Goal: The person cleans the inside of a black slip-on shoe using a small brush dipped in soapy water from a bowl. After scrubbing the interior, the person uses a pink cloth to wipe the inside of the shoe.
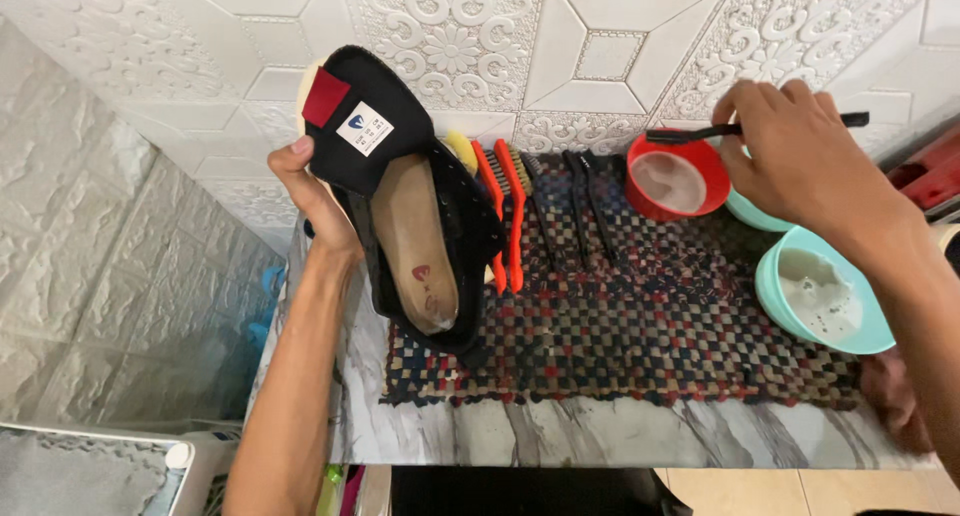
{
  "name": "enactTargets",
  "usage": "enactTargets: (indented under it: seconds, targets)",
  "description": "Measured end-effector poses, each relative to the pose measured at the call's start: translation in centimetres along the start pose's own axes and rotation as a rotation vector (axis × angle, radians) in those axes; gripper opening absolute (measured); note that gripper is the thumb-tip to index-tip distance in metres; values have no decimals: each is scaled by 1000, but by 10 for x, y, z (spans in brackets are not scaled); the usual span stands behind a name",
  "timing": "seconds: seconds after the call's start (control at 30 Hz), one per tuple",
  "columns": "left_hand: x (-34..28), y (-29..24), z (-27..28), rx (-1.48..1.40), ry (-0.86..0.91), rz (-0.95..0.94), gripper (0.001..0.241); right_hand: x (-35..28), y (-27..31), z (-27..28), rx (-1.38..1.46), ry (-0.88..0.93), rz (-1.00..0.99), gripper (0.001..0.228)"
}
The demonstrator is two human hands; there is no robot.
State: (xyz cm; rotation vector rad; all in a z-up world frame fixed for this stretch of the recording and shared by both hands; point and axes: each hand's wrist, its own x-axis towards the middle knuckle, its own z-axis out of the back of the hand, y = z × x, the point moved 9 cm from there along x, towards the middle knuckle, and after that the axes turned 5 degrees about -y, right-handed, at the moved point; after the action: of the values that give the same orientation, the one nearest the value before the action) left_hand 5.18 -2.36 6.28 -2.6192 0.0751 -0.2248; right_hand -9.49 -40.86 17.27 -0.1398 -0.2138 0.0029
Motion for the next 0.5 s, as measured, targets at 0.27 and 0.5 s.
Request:
enactTargets:
  seconds: [0.27, 0.5]
  targets:
    - [-2, -3, -8, 37, 5, -32, 60, -8, -55, -86, -155, 248, -136, 39]
    - [4, 1, -7, 24, 2, 31, 63, -59, -63, -18, 67, -50, -210, 37]
